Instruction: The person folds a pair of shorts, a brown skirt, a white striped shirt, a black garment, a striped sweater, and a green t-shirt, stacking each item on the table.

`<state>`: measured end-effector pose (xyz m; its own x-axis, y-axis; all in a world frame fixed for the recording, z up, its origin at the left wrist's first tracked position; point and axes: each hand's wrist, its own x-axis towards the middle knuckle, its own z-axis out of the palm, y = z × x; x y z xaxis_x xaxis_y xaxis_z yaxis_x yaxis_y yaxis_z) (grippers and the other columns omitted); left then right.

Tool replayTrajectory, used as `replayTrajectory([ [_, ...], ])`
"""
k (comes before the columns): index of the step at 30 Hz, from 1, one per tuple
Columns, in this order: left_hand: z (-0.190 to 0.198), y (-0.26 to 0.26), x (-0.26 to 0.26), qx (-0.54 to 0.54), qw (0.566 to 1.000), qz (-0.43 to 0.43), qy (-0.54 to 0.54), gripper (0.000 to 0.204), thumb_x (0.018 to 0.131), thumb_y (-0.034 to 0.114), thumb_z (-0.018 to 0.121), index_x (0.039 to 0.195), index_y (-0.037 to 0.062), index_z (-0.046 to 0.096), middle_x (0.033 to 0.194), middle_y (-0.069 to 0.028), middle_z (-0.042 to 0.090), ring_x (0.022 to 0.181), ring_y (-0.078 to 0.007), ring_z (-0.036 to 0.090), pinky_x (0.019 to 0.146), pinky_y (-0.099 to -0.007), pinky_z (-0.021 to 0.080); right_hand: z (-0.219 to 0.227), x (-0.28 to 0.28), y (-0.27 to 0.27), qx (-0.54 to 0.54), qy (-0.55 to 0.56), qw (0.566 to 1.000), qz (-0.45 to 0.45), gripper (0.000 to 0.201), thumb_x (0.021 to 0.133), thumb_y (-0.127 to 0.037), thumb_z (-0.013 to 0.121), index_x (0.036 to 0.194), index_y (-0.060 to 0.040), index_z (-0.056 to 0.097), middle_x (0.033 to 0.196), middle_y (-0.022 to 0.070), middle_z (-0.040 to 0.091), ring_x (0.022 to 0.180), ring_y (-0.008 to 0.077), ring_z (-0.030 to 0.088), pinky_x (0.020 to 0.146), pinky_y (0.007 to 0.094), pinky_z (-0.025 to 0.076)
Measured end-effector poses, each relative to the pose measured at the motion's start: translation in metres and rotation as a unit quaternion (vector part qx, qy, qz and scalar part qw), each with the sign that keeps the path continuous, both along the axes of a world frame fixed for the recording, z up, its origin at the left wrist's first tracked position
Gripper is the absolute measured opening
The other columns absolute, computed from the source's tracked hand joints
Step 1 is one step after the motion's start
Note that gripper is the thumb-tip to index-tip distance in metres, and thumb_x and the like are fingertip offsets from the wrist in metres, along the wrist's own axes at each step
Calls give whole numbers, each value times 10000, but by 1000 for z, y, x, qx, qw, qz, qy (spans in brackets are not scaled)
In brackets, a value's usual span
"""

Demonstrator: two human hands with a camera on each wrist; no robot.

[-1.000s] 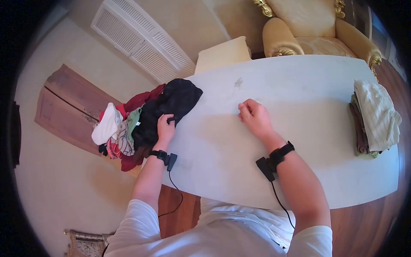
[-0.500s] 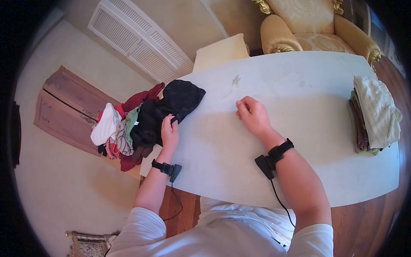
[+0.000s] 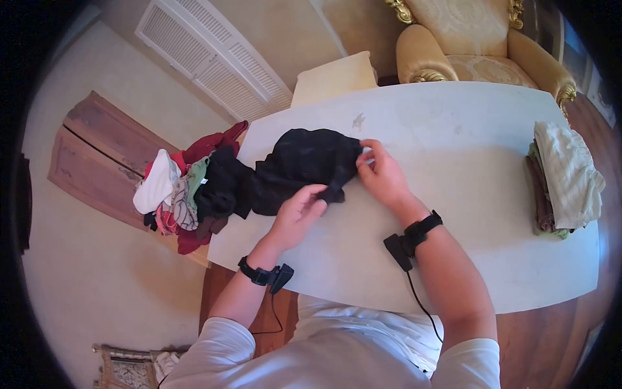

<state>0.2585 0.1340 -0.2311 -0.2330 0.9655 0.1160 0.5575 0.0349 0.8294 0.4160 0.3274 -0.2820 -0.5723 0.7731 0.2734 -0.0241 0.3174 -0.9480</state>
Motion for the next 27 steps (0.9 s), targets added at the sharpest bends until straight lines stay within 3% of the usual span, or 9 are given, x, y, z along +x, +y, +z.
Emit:
replayTrajectory([
  [1, -3, 3, 3, 56, 997, -45, -35, 333, 1019, 109, 677, 1339, 26, 634, 1159, -89, 738, 1064, -170, 703, 937, -314, 554, -1, 0, -3, 79, 15, 997, -8, 479, 900, -20, 619, 1374, -87, 598, 1259, 158, 646, 1055, 260, 671, 874, 363, 563],
  [5, 1, 1, -49, 107, 990, 89, -38, 215, 1030, 98, 669, 1231, 23, 682, 1146, -69, 737, 1036, -118, 697, 928, -275, 555, 11, 10, -15, 203, -81, 974, 57, 797, 725, 76, 606, 1486, -159, 567, 1627, 177, 381, 1415, 436, 444, 1187, 454, 423],
  [7, -12, -5, -97, 160, 968, 194, 14, 210, 1030, 103, 667, 1218, 9, 676, 1107, -60, 730, 1023, -111, 686, 935, -264, 543, 10, 12, -14, 223, -104, 966, 76, 608, 744, 13, 682, 1330, -149, 677, 1565, 154, 488, 1385, 445, 470, 1169, 448, 441],
  [9, -15, -15, -125, 117, 961, 248, 35, 360, 1006, 86, 668, 1348, -6, 601, 1292, -152, 681, 1220, -210, 654, 1032, -323, 506, 4, 11, -11, 254, -129, 954, 93, 465, 752, -30, 728, 1208, -124, 738, 1514, 142, 549, 1374, 433, 481, 1166, 439, 443],
  [15, -62, -33, -165, 39, 956, 259, 133, 694, 941, 289, 772, 1494, -17, 485, 1419, -231, 610, 1356, -316, 573, 1137, -387, 435, 5, 10, -11, 233, -118, 958, 116, 175, 783, -107, 792, 950, -94, 740, 1142, 87, 718, 1232, 363, 569, 1074, 415, 476],
  [18, -44, -36, -133, 4, 957, 270, 106, 758, 927, 359, 795, 1500, -22, 478, 1424, -237, 606, 1355, -320, 574, 1136, -387, 435, 12, 10, -13, 257, -111, 953, 116, 135, 817, -113, 778, 917, -73, 697, 952, 105, 714, 1056, 346, 644, 941, 426, 519],
  [21, -45, -40, -131, -3, 960, 264, 97, 784, 931, 407, 795, 1499, -28, 476, 1418, -236, 611, 1342, -311, 584, 1135, -385, 434, 19, 8, -22, 171, -123, 969, 126, 156, 848, -132, 768, 911, -51, 651, 859, 125, 699, 897, 363, 675, 818, 442, 536],
  [24, -46, -45, -133, 2, 961, 263, 88, 765, 961, 432, 762, 1503, -24, 475, 1409, -221, 621, 1331, -296, 593, 1133, -382, 434, 11, 3, -35, 196, -98, 964, 154, 162, 870, -127, 751, 929, -40, 628, 845, 142, 697, 839, 377, 682, 748, 452, 537],
  [27, -51, -48, -142, -6, 960, 271, 66, 688, 1049, 476, 627, 1522, 2, 469, 1440, -205, 602, 1357, -271, 569, 1137, -373, 427, 19, 3, -52, 135, -115, 951, 252, 168, 921, -150, 747, 985, -45, 632, 834, 119, 689, 759, 287, 686, 689, 412, 529],
])
